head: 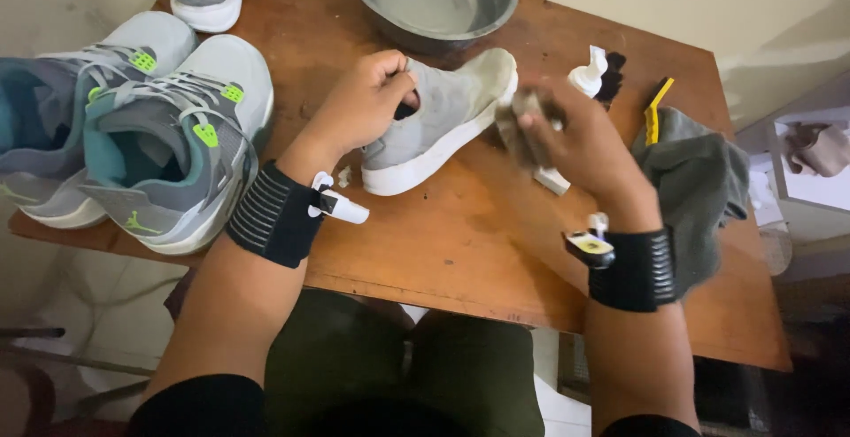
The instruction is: The person cleans a gray sneaker by first scrubbing the white midsole with a small white sponge, then wiping the upper with a gray cloth. They apply a cleaning solution from a white bottle and continue scrubbing the upper with a white brush, followed by a brown brush.
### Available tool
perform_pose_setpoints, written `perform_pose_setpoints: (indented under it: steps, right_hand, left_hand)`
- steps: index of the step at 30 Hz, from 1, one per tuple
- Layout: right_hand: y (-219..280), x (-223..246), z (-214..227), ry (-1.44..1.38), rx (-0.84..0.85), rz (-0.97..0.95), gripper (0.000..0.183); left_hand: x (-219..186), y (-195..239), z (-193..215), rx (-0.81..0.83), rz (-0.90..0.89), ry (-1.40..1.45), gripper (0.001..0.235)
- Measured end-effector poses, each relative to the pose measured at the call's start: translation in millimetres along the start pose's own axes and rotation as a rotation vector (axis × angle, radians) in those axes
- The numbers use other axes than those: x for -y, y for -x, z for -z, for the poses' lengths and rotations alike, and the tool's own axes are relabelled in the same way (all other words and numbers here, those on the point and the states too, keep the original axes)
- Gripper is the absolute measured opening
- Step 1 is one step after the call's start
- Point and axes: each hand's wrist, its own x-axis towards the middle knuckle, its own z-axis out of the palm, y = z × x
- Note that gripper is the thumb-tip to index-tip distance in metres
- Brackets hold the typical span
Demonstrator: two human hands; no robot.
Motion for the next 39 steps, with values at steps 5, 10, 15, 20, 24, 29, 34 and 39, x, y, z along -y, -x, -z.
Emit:
perform_pose_setpoints:
  steps: [5,10,15,20,24,29,34,39]
  right_hand:
    - [-0.2,51.1,11.0,0.025,0.413,-0.258,0.038]
    - [-4.3,40.0,2.5,0.096,0.554,-0.382,0.037]
    - [0.8,17.2,-2.0,0.214,0.072,-0.342,0.022]
    - [-12.4,-47.0,-4.2,0.336,-0.524,-0.284,0.041]
    - [-20.1,-41.1,-13.4,0.201,-0.389,-0.4,0.082]
    - [-17.6,-30.7,-7.8,0.075,-0.495,-0.345,0.064]
    - [-0.7,-11.2,-11.0,-0.042,-0.461,0.052,0.051]
    - [-1.3,33.8,-53.1,0.188,-0.169,0.066,0.063]
  left_hand:
    - [15.3,-13.4,-3.1,0.009,-0.034,-0.006,0.019]
    - [13.4,-11.6,-0.7,0.031,0.002,-0.006,0.02]
    - [16.3,-13.5,-2.7,0.004,-0.019,0.009,0.02]
    - [-6.7,-4.4,0.1,0.032,0.064,-0.002,0.022]
    - [-15.7,-1.2,2.9,0.082,0.142,-0.046,0.027]
    - [-15.4,-1.0,4.1,0.093,0.144,-0.042,0.028]
    - [0.8,-6.9,-0.1,0.096,0.099,0.013,0.027]
    - [8.3,-7.1,1.3,0.081,0.036,0.03,0.02]
